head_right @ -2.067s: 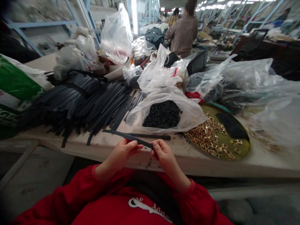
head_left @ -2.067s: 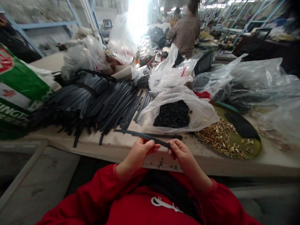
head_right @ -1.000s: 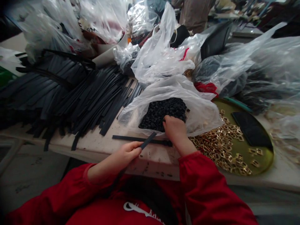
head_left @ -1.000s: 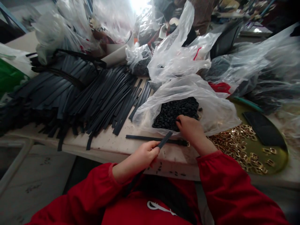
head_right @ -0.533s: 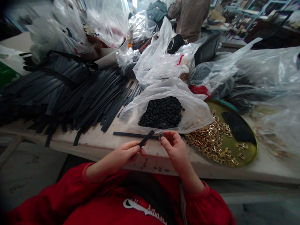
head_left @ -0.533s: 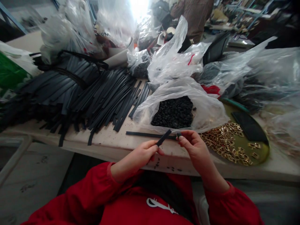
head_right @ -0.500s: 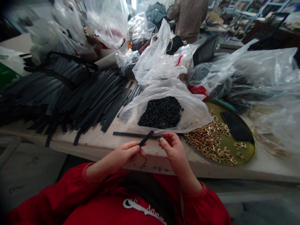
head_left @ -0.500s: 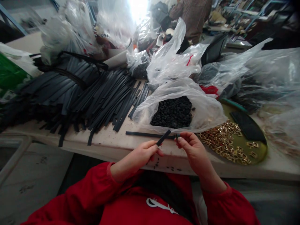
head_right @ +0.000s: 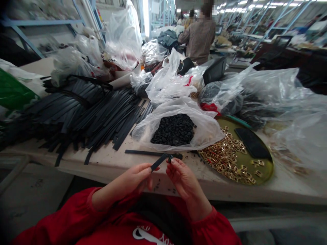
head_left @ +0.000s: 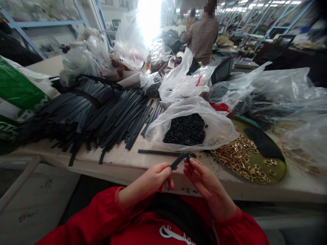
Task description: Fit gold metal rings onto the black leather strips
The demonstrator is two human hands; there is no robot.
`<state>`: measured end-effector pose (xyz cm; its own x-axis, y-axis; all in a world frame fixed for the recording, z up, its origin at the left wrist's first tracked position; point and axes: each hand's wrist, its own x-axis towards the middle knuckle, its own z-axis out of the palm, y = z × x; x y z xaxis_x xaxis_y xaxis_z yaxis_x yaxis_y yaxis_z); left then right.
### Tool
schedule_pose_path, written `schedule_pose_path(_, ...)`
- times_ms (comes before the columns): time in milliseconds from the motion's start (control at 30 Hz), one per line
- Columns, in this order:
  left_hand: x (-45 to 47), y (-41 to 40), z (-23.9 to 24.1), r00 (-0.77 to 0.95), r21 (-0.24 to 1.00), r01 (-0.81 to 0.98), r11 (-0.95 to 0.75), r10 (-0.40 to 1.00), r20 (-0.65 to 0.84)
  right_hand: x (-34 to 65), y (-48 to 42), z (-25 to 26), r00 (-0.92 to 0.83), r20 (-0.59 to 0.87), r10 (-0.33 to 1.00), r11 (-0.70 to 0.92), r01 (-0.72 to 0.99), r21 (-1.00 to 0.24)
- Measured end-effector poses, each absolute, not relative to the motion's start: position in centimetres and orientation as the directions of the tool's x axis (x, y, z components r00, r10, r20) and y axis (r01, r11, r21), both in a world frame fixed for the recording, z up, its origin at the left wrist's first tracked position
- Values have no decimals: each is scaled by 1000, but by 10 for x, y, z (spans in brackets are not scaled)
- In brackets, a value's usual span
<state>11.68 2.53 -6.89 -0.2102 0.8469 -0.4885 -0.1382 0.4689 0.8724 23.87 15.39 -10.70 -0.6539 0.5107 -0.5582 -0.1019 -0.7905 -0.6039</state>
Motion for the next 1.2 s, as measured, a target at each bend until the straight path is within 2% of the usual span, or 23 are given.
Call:
schedule_pose_path(100, 114, 24, -69, -235, 898, 117, 425, 890, -390, 239, 152, -106, -664, -547, 510, -785, -99, -612)
schedule_pose_path(167, 111, 23, -69, -249, 896, 210, 391, 908, -338, 239, 150, -108, -666, -531, 525, -757, -80, -648)
schedule_pose_path(467, 105, 13, -70, -218, 840, 347, 417, 907, -360, 239, 148, -118, -682, -394, 616, -513, 33, -858)
schedule_pose_path(667, 104, 21, -75, -239, 758, 549, 351, 936, -260, 240, 140, -113, -747, -383, 543, -390, 180, -903)
schedule_pose_path(833, 109, 22, -78, -250, 688, 644, 336, 941, -226, 245, 137, -113, -770, -412, 487, -418, 208, -884)
schedule_pose_path(1067, 117, 16, -79, -292, 611, 714, 342, 938, -185, 246, 128, -109, -791, -467, 395, -641, 127, -757)
schedule_pose_path(1200, 117, 18, -79, -241, 649, 681, 339, 941, -238, 245, 127, -111, -791, -417, 447, -534, 137, -834)
